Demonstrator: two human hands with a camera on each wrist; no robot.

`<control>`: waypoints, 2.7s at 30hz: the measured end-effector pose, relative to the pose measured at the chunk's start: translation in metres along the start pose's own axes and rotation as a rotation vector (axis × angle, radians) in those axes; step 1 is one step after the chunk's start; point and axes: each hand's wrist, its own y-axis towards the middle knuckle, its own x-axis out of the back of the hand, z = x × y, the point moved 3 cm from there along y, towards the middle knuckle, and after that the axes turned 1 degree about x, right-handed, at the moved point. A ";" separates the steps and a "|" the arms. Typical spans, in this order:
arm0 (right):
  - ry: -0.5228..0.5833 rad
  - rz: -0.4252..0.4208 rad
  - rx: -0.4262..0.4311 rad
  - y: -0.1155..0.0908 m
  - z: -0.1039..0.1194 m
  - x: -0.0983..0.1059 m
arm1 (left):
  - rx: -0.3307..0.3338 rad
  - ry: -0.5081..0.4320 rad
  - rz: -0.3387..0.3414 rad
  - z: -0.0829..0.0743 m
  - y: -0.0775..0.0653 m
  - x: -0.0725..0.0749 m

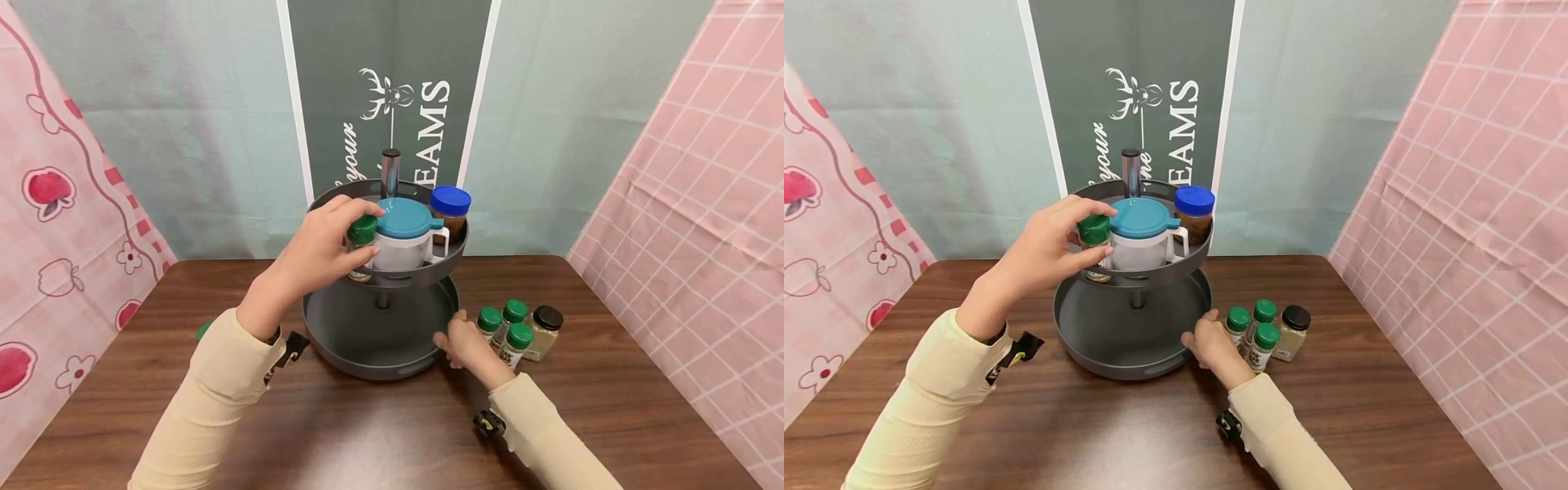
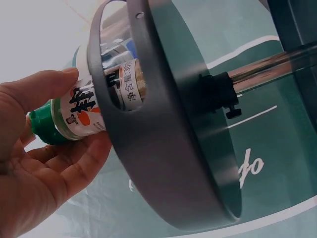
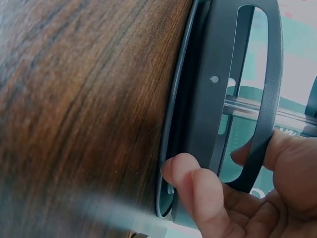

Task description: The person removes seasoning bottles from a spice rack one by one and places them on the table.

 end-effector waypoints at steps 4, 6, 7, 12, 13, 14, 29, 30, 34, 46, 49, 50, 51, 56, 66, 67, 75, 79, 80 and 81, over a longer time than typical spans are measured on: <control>0.002 -0.005 -0.001 0.000 0.000 0.001 | -0.057 0.017 -0.031 -0.008 0.007 0.006; 0.008 -0.008 -0.006 0.000 0.000 0.002 | -0.078 0.029 -0.054 -0.012 0.011 0.011; 0.009 -0.010 -0.005 0.000 0.000 0.003 | -0.084 0.032 -0.065 -0.014 0.013 0.013; 0.015 0.000 -0.004 -0.001 -0.001 0.003 | -0.097 0.049 -0.108 -0.021 0.020 0.025; 0.015 0.001 -0.001 -0.001 -0.001 0.002 | -0.096 0.051 -0.113 -0.023 0.021 0.027; 0.016 0.002 -0.003 -0.001 -0.001 0.002 | -0.096 0.052 -0.117 -0.024 0.021 0.029; 0.015 -0.011 0.011 0.000 -0.001 0.002 | 0.008 0.086 -0.112 -0.014 0.010 0.043; 0.016 -0.012 0.014 -0.001 -0.001 0.002 | 0.016 0.090 -0.115 -0.012 0.008 0.045; 0.019 -0.015 0.022 -0.002 0.000 0.002 | 0.039 0.112 -0.131 -0.005 -0.001 0.054; 0.013 -0.014 0.030 -0.002 0.000 0.001 | 0.134 0.188 -0.146 0.017 -0.036 0.064; 0.005 -0.022 0.034 -0.003 -0.001 0.001 | 0.159 0.190 -0.137 0.023 -0.047 0.061; 0.003 -0.024 0.036 -0.003 -0.001 0.001 | 0.169 0.192 -0.135 0.025 -0.050 0.061; -0.002 -0.025 0.038 -0.003 -0.001 0.000 | 0.180 0.197 -0.131 0.027 -0.052 0.060; -0.004 -0.028 0.041 -0.005 -0.003 -0.001 | 0.222 0.200 -0.118 0.035 -0.067 0.057; 0.025 -0.025 0.034 -0.007 -0.005 -0.003 | 0.291 0.225 -0.085 0.060 -0.103 0.037; 0.029 -0.024 0.033 -0.007 -0.006 -0.004 | 0.306 0.225 -0.076 0.063 -0.107 0.035; 0.025 -0.038 0.045 -0.006 -0.006 -0.003 | 0.394 0.234 -0.029 0.079 -0.131 0.023; 0.017 -0.044 0.045 -0.005 -0.006 -0.002 | 0.432 0.232 0.011 0.086 -0.139 0.016; 0.018 -0.042 0.042 -0.005 -0.007 -0.002 | 0.445 0.234 0.023 0.087 -0.141 0.015; 0.015 -0.042 0.041 -0.005 -0.007 -0.002 | 0.457 0.239 0.035 0.088 -0.142 0.013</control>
